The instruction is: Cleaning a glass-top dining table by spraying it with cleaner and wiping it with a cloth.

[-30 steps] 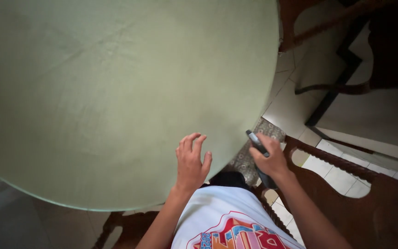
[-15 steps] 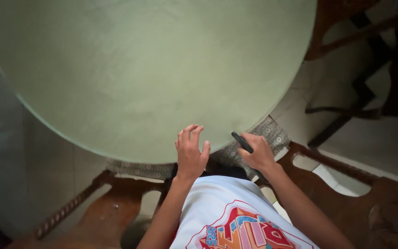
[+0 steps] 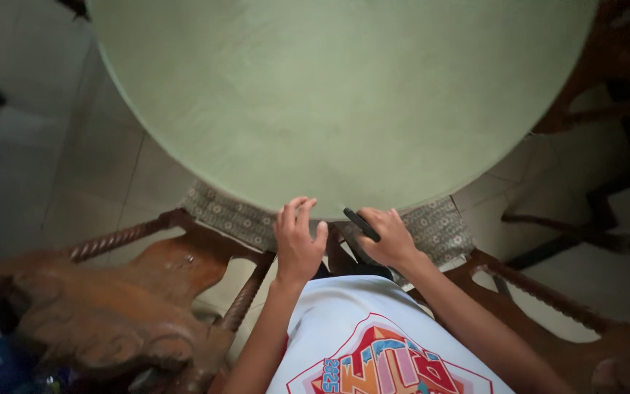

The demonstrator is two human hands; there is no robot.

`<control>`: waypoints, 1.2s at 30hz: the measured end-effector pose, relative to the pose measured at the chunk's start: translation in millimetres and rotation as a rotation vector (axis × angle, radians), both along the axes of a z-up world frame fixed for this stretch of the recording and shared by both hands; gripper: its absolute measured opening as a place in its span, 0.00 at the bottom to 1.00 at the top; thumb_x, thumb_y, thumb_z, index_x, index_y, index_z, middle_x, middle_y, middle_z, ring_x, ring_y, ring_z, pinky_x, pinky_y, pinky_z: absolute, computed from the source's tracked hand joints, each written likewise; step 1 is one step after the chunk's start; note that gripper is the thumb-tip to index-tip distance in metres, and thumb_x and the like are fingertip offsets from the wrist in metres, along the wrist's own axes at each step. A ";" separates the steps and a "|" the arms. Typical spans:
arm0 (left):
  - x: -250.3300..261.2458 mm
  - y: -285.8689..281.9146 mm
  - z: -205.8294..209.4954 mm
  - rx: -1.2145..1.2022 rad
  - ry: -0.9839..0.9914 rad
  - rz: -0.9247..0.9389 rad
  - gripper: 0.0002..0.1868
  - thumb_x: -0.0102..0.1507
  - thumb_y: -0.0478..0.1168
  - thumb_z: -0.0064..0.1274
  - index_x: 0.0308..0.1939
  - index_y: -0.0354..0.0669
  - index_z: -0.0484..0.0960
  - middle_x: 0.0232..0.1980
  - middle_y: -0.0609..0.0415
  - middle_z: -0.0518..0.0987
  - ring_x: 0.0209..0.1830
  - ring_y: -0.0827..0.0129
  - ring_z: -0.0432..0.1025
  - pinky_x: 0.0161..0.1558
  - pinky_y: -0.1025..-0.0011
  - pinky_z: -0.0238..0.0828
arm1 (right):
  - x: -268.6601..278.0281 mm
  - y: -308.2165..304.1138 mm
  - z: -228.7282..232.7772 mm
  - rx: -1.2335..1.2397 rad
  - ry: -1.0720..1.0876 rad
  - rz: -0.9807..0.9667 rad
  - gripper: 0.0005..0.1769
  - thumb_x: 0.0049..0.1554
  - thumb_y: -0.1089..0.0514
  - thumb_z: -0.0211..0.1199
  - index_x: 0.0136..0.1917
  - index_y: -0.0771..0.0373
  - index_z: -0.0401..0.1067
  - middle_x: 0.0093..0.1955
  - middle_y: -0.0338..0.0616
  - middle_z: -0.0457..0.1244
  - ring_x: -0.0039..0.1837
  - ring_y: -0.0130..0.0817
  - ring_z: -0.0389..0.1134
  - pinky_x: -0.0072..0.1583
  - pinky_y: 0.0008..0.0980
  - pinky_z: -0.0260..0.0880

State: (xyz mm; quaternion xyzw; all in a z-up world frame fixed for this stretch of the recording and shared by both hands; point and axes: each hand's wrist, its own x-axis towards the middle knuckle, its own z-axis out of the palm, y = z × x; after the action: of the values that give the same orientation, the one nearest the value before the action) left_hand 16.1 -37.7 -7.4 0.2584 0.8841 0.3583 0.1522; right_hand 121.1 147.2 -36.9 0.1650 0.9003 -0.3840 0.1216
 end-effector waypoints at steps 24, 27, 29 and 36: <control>129.2 -191.1 6.1 0.071 0.089 0.064 0.21 0.61 0.39 0.53 0.59 0.44 0.76 0.58 0.49 0.71 0.61 0.50 0.68 0.55 0.53 0.67 | 5.3 -103.2 -27.9 0.102 0.260 -0.365 0.08 0.51 0.55 0.62 0.46 0.55 0.71 0.38 0.54 0.65 0.46 0.61 0.69 0.50 0.54 0.67; 148.8 -215.0 9.3 0.044 0.068 0.040 0.21 0.62 0.41 0.51 0.60 0.47 0.76 0.58 0.52 0.71 0.59 0.54 0.69 0.52 0.55 0.69 | 34.8 -127.3 -14.9 0.049 0.389 -0.458 0.11 0.51 0.61 0.62 0.49 0.60 0.72 0.43 0.59 0.68 0.52 0.66 0.70 0.54 0.58 0.67; 160.1 -231.0 17.6 0.013 0.088 0.028 0.22 0.61 0.42 0.52 0.60 0.49 0.75 0.58 0.54 0.71 0.59 0.56 0.69 0.51 0.56 0.69 | 54.5 -144.9 1.5 -0.012 0.478 -0.424 0.09 0.60 0.66 0.60 0.54 0.60 0.73 0.32 0.48 0.63 0.34 0.45 0.65 0.44 0.46 0.67; 189.3 -267.3 32.4 0.153 0.141 0.119 0.23 0.58 0.39 0.53 0.58 0.42 0.75 0.60 0.50 0.74 0.58 0.56 0.68 0.60 0.61 0.63 | 114.2 -216.9 49.8 0.024 0.582 -0.230 0.26 0.50 0.69 0.61 0.64 0.66 0.70 0.50 0.48 0.70 0.39 0.36 0.66 0.45 0.33 0.68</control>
State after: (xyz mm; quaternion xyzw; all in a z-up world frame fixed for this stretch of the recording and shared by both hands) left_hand 205.4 -305.0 24.9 0.2408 0.8764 0.4142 0.0478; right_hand 235.3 -69.8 12.9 0.1503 0.8773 -0.4156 -0.1873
